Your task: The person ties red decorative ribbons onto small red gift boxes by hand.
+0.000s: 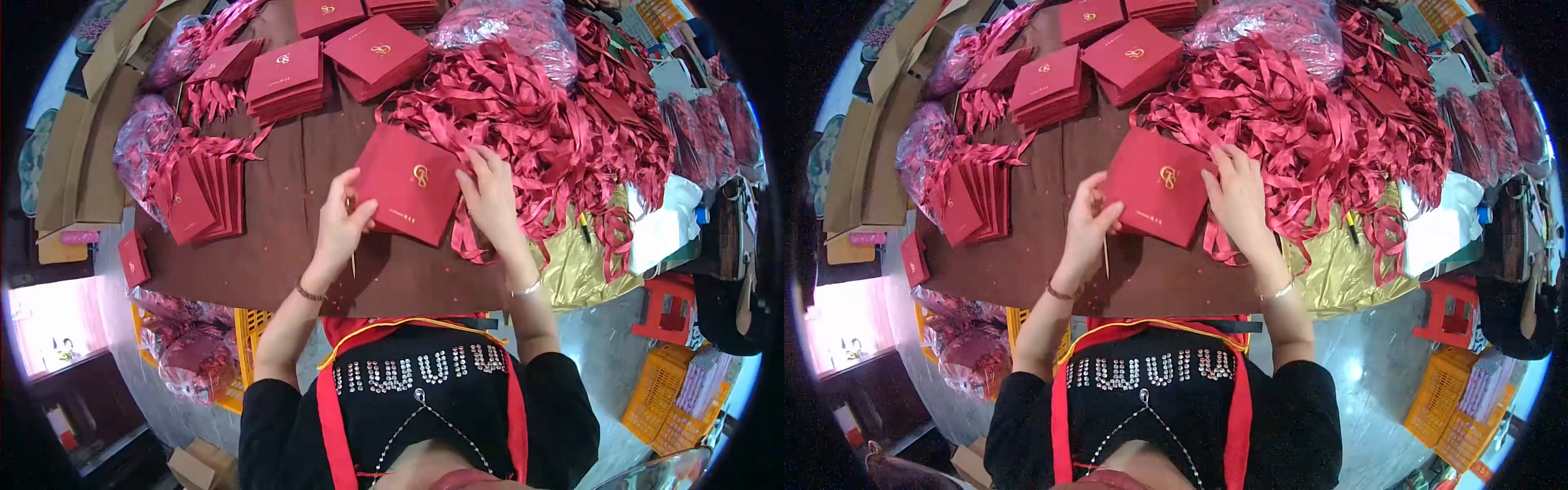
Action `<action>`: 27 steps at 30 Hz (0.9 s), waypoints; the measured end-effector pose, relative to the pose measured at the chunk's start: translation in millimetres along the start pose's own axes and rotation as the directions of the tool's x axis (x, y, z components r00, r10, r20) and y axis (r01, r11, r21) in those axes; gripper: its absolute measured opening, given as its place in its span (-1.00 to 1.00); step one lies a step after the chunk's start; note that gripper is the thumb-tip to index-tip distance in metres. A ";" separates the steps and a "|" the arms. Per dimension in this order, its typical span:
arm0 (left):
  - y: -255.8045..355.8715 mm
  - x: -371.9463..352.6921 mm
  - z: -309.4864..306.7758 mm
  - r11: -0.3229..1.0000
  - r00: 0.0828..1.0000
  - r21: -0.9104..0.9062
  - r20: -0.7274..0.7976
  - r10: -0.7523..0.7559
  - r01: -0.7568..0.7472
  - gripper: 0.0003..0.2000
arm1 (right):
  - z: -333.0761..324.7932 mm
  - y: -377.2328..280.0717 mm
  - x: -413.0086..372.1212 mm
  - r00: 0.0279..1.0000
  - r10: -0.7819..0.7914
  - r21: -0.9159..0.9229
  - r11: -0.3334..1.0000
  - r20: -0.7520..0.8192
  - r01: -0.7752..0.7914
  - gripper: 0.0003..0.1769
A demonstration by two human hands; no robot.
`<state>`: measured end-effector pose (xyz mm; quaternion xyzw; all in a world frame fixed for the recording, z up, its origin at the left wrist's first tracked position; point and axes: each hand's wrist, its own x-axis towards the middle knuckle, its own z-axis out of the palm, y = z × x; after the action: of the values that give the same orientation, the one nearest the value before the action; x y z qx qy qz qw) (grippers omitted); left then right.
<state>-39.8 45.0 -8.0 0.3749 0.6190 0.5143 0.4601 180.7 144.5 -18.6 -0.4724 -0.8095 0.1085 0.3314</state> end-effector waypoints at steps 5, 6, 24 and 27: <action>-26.0 -17.2 -5.6 0.810 0.969 0.535 0.081 0.232 -0.239 -0.49 | 10.9 -3.2 2.3 0.987 -0.046 -0.095 0.994 0.152 0.061 -0.66; -28.8 -18.1 -6.8 0.745 0.965 0.617 0.108 0.239 -0.254 -0.48 | 11.2 -2.7 -2.9 0.989 -0.079 -0.066 0.994 0.123 0.088 -0.66; 18.6 200.4 77.2 -0.043 0.603 0.657 0.714 0.355 -0.753 -0.78 | 40.0 -32.7 -11.4 0.982 -0.043 -0.241 0.966 0.183 0.088 -0.54; 23.2 211.6 73.8 -0.011 0.588 0.624 0.742 0.322 -0.781 -0.81 | 40.0 -33.6 -14.2 0.986 0.004 -0.191 0.981 0.169 0.029 -0.54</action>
<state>-32.0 269.3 -27.7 0.8751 0.4732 0.1012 0.0045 136.6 120.3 -38.6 -0.4861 -0.8444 0.0672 0.2151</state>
